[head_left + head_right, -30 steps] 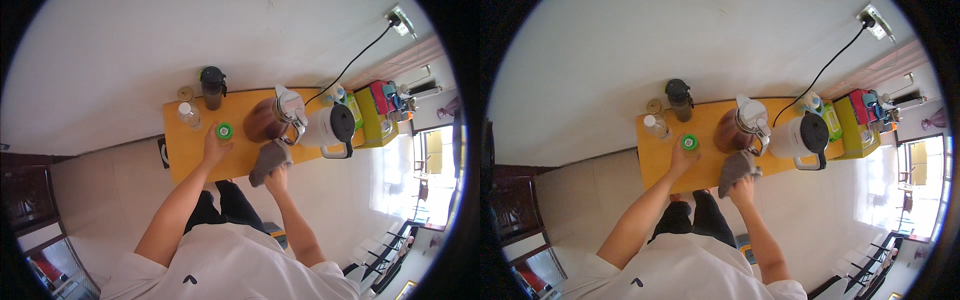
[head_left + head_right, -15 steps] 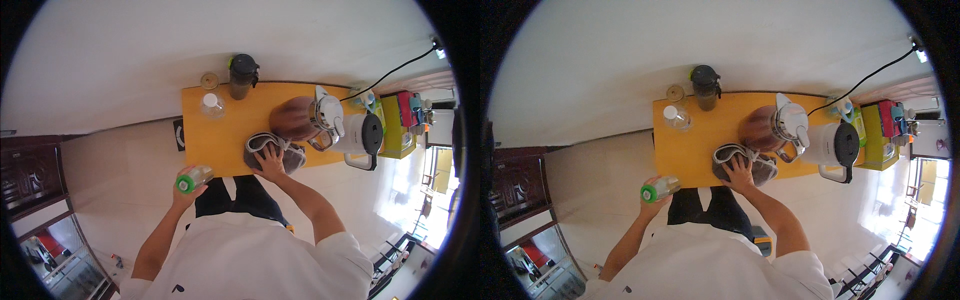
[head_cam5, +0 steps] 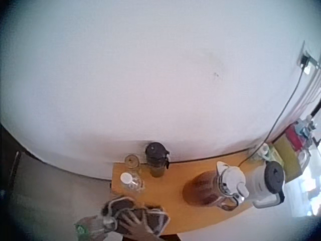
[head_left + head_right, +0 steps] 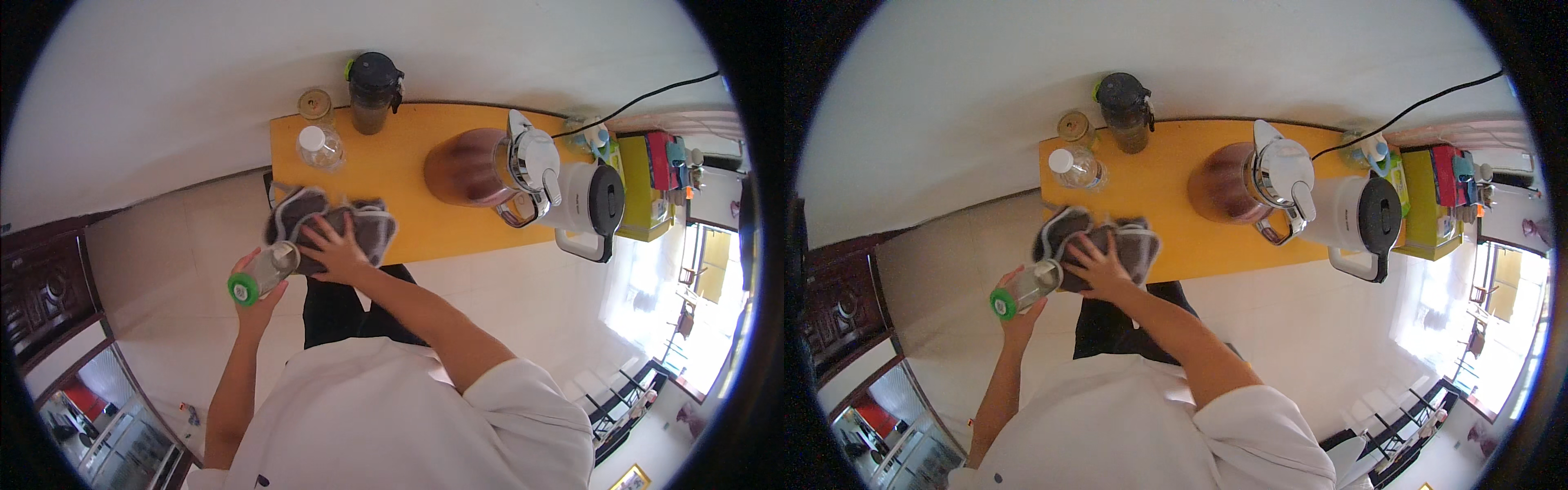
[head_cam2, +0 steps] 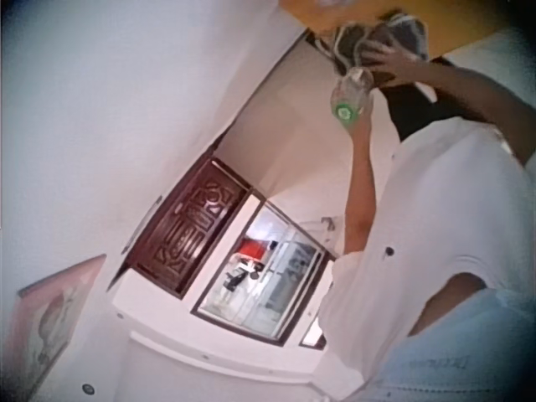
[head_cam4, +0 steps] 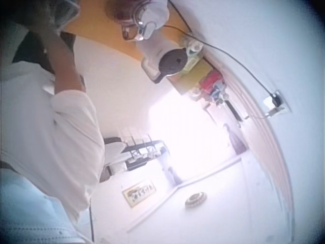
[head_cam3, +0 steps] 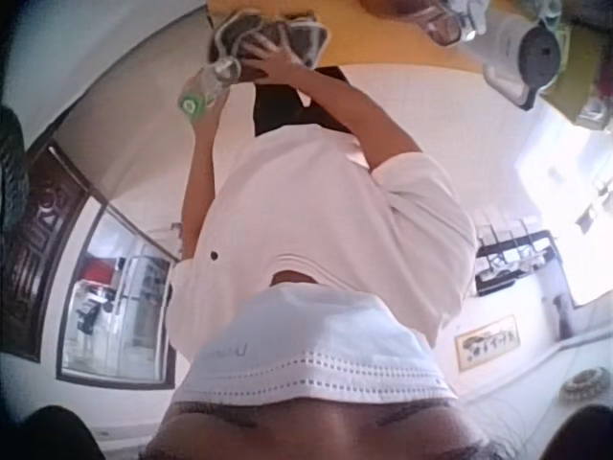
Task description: The person wipes a yellow countertop and adjacent cabinet surfaces with a gray cloth. They move several items including a water bottle, a thermos, an electric kettle, and a baby bottle, then place the baby bottle into a cabinet. The person continues wiping the countertop and the front of the cabinet doors.
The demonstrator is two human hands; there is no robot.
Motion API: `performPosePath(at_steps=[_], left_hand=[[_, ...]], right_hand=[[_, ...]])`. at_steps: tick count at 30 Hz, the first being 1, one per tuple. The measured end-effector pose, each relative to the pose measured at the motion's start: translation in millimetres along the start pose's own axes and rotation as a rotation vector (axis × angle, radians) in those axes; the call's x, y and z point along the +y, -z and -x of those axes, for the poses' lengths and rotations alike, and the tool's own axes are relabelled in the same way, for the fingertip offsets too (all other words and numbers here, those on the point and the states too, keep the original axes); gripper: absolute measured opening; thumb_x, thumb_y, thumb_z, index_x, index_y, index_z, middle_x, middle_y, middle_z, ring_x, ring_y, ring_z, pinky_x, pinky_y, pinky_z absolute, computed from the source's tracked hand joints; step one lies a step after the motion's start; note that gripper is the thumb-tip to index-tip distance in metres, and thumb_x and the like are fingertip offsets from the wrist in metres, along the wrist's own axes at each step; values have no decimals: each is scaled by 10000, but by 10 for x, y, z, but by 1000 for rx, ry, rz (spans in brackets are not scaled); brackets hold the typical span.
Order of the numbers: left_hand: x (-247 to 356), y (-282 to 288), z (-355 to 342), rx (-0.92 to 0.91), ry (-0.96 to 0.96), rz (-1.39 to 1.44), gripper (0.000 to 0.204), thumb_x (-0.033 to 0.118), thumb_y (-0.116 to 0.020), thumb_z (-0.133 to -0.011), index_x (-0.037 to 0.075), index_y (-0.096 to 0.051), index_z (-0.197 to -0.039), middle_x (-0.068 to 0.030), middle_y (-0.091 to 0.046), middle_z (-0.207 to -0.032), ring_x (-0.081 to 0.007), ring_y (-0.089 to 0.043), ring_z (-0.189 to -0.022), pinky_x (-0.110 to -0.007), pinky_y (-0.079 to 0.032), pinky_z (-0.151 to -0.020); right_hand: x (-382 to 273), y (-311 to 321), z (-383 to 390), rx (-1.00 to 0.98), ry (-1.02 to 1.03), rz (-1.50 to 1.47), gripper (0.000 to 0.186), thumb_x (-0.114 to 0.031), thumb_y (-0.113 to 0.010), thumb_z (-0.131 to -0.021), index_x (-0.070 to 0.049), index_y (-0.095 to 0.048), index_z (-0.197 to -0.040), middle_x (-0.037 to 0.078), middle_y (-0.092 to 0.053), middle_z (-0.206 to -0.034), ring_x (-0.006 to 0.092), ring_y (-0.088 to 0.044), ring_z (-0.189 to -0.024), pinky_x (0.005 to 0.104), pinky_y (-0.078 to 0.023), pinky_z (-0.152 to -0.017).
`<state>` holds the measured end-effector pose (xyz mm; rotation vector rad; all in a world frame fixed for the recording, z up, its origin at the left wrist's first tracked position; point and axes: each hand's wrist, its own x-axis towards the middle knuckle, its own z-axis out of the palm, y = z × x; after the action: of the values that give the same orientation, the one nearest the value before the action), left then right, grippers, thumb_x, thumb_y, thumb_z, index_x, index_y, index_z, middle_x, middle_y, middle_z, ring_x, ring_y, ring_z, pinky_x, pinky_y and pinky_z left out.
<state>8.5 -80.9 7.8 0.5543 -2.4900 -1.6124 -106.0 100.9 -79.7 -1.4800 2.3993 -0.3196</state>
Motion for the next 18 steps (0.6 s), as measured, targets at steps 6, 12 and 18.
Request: performPosePath(at_steps=[6, 12, 18], left_hand=[[59, -402, -236, 22, 87, 189, 671, 59, -785, -671, 45, -401, -1221, -117, -481, -1215, -210, -511, -1111, -346, -455, -937], [122, -666, -294, 32, 225, 496, 558, 22, -754, -715, 45, -466, -1193, -74, -552, -1123, -184, -560, -1033, -328, -481, -890], [435, -945, -210, -39, 207, 429, 599, 45, -775, -691, 39, -451, -1194, -77, -549, -1107, -183, -564, -1026, -308, -467, -883]], right_hand=[[844, -39, 1411, -71, -238, 187, 706, -544, -678, -684, -357, -423, -1315, 10, -358, -1392, 282, -253, -1321, 682, -263, -938], [1215, 301, 1863, 88, -554, -292, 427, -352, -665, -782, -201, -574, -1170, 103, -514, -1161, 285, -454, -1117, 465, -340, -959], [490, 772, 1238, 292, -263, -973, 567, -356, -536, -895, -27, -408, -1339, 226, -303, -1378, 371, -314, -1269, 454, -246, -1064]])
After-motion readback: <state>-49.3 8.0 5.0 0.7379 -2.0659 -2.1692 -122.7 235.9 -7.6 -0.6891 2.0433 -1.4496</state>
